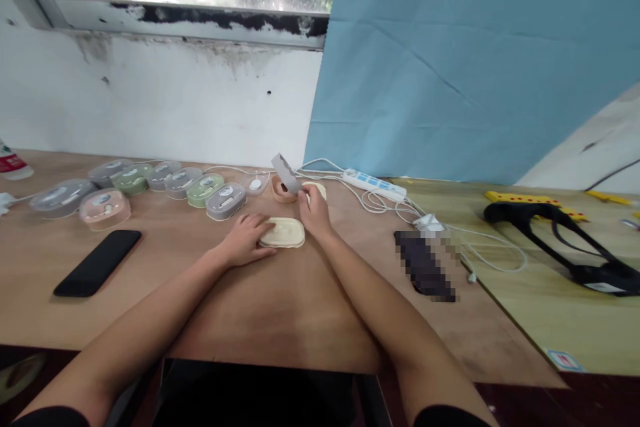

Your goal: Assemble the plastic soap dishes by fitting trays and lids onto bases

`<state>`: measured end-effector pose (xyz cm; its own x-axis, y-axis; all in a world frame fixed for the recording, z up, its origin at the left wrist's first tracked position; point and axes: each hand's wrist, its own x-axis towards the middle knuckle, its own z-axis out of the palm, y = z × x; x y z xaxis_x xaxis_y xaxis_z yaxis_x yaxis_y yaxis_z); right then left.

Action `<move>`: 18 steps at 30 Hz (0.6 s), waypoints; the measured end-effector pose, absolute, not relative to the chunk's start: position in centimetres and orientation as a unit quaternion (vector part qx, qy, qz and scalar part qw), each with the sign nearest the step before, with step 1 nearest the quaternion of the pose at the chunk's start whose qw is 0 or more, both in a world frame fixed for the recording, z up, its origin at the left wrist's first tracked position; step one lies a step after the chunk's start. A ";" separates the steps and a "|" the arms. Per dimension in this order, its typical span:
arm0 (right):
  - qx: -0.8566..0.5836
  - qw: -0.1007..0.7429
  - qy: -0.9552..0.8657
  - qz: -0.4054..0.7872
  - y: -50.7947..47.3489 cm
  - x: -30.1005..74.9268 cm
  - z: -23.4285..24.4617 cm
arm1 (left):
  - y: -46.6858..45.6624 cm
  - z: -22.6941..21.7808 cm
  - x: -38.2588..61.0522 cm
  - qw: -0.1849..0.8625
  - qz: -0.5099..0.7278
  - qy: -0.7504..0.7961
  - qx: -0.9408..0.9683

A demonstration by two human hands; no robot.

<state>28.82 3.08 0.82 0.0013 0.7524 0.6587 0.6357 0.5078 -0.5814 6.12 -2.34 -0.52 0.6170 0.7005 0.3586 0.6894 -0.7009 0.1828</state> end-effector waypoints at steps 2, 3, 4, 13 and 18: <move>-0.497 0.512 -0.695 0.093 0.8 29.6 -0.1 | -2.4 -0.9 6.2 0.032 0.180 0.386 0.904; -0.500 0.505 -0.695 0.105 -0.2 29.9 -0.5 | -2.3 -1.0 6.2 0.038 0.177 0.387 0.904; -0.499 0.502 -0.697 0.115 -1.0 30.1 -1.0 | -2.2 -1.0 6.1 0.044 0.180 0.387 0.903; -0.394 0.571 -0.698 0.178 -2.9 28.9 -1.7 | -1.6 -0.7 5.2 0.070 0.255 0.407 0.875; -0.415 0.584 -0.666 0.208 -2.8 28.5 -1.7 | -1.3 -1.0 4.8 0.062 0.357 0.433 0.825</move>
<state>28.46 -2.76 -1.65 0.0267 0.7955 0.6053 0.3107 0.5689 -0.7614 4.76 -1.28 -0.98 0.3698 0.7589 0.5360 0.6699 -0.6176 0.4121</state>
